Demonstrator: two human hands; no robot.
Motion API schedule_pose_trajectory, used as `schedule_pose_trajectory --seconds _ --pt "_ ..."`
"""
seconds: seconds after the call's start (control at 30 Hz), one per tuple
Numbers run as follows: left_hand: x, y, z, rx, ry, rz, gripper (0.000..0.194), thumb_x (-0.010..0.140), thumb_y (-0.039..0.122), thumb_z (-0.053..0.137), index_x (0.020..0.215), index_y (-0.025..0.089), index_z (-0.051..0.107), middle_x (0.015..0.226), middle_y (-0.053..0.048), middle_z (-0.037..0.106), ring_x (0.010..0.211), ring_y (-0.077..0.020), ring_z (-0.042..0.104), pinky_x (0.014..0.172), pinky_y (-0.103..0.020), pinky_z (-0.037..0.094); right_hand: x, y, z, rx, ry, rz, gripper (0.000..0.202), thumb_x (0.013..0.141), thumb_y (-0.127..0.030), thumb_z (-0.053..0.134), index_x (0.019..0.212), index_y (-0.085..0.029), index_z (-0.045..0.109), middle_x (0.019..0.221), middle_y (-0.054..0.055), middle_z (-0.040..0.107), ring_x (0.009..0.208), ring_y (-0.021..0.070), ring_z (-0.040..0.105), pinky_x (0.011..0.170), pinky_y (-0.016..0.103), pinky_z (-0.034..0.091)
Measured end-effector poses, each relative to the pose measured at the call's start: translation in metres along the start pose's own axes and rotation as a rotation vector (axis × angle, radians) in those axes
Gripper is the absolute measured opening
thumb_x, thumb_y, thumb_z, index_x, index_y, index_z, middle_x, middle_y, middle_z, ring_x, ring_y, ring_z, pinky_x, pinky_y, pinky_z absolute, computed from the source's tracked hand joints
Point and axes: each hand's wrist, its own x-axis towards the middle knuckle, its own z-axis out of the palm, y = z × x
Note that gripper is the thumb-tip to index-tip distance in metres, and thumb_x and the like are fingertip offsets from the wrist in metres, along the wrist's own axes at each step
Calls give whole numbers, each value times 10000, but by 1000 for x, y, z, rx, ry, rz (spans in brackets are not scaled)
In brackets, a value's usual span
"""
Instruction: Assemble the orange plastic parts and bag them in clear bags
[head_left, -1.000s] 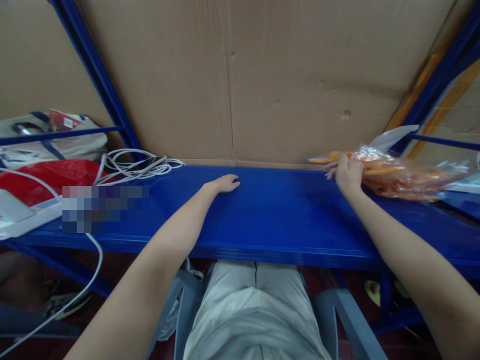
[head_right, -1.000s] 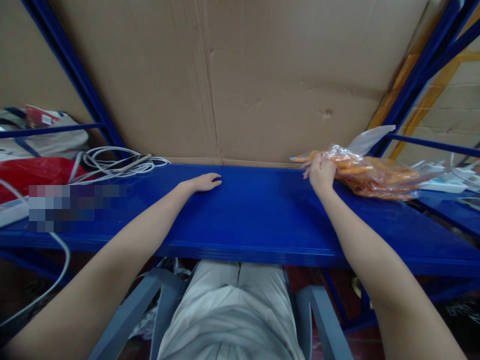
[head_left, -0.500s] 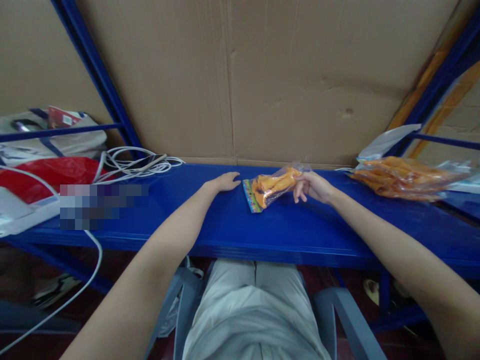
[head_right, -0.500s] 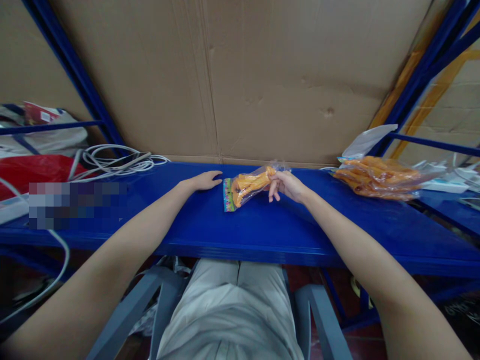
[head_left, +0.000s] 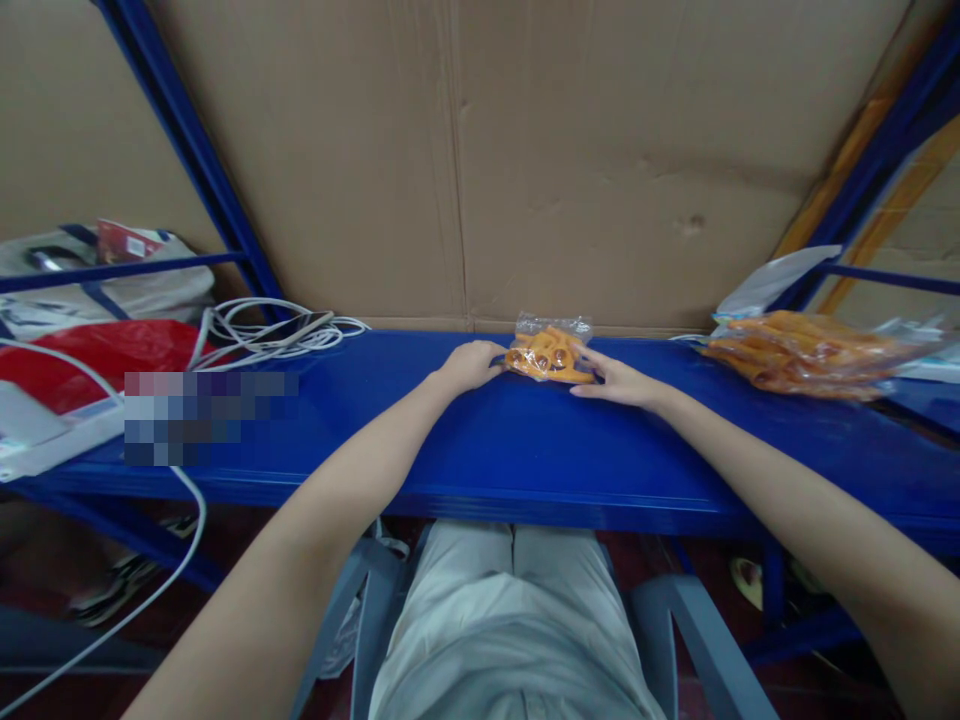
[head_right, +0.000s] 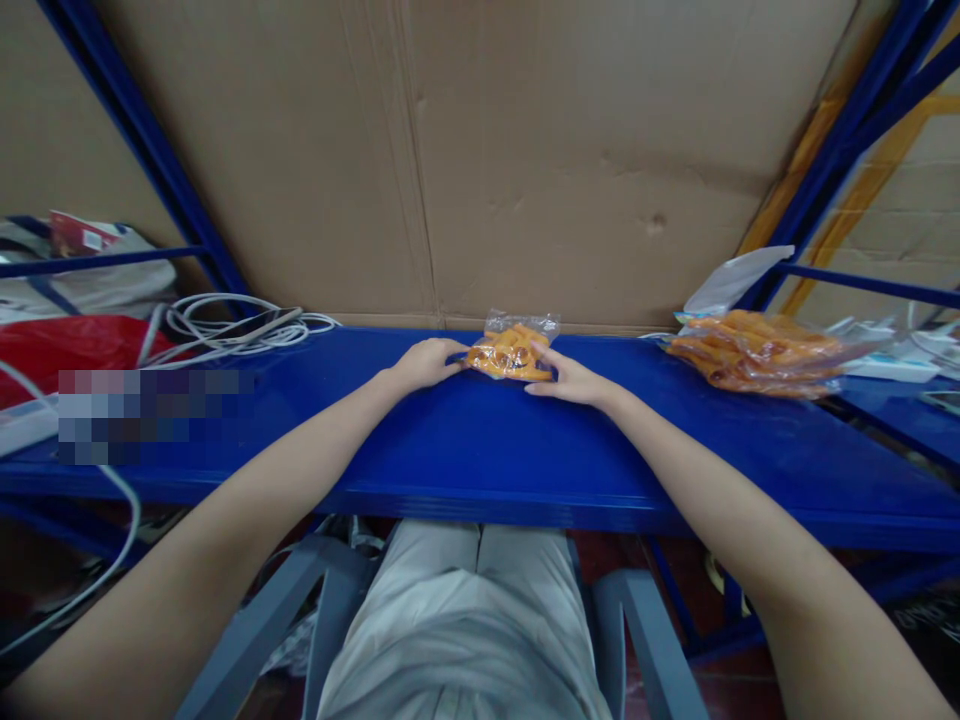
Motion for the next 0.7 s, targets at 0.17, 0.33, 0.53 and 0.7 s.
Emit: schedule_pose_trajectory --seconds 0.17,0.33,0.53,0.7 --pt "-1 16 -4 121 -11 -53 334 909 242 423 1025 195 733 1131 -121 715 1099 -306 643 938 -408 488 0 -8 7 -541 69 -114 621 824 -404 650 1404 -222 522 1455 126 510 1339 331 473 1070 498 408" --pt "12 19 -11 56 37 -153 295 888 206 454 947 198 743 1051 -102 737 1050 -268 661 900 -347 493 2 -38 -1 -997 58 -62 366 962 -274 409 1141 -148 703 1165 183 700 1052 325 666 880 438 467" --pt "47 13 -21 -274 276 -270 296 935 293 491 907 131 737 861 -110 737 814 -222 701 788 -323 521 31 -53 -28 -1006 299 94 340 954 -286 432 1021 -173 746 1057 186 721 975 317 680 812 401 475" --pt "64 17 -14 -754 210 -310 477 942 370 559 1365 153 527 982 -103 728 618 -141 691 625 -257 539 62 -42 -44 -650 599 168 349 915 -384 514 1015 -142 745 961 206 710 1011 345 650 869 463 480"
